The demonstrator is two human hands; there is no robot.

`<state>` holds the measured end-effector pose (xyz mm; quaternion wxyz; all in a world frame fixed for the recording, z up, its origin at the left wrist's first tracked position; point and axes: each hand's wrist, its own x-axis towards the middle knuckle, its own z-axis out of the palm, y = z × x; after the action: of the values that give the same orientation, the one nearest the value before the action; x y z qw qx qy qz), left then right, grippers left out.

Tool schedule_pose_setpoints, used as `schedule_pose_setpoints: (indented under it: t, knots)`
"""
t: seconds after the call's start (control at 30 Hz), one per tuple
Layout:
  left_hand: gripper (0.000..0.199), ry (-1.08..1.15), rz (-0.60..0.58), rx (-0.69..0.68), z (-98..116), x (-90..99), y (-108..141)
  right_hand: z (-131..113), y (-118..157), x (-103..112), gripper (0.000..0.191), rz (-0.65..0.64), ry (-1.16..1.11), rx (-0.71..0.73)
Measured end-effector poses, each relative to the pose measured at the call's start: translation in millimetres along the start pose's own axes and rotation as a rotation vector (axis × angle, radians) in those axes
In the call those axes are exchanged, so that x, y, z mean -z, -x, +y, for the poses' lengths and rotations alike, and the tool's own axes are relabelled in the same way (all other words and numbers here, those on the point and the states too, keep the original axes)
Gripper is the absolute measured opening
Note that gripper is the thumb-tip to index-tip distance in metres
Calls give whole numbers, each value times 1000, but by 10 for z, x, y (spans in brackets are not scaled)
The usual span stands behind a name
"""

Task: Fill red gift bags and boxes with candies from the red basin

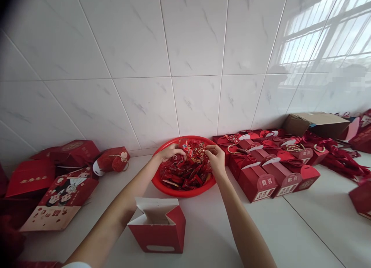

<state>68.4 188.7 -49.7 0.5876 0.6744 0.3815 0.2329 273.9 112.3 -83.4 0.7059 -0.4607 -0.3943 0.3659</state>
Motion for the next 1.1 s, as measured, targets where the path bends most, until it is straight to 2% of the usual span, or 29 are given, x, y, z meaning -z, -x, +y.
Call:
schedule_pose_setpoints:
  t: [0.27,0.5,0.7,0.77,0.87,1.0,1.1]
  knots:
    - [31,17,-24,-5,-32,-23,5,-19,23,0,24,-11,21,-4]
    - [45,-46,-23,-20,-11,-54,31,-40,41,1,25,-84,77,-44]
    - [54,-185,84,34,-51,-87,3,-51,52,9,29,-89,104,-59]
    - [58,-229,78,37,-68,-81,-23,-53,55,9,28,-95,106,-60]
    - [56,-270,61,22,-100,-53,-59,-54,55,5,25,-98,91,-57]
    - [48,-287,107,-66,-134,-10,-78,-48,41,-8,21,-88,38,-53]
    - [49,-295,114,-102,-112,-12,-67,-47,35,-14,23,-67,0,-61]
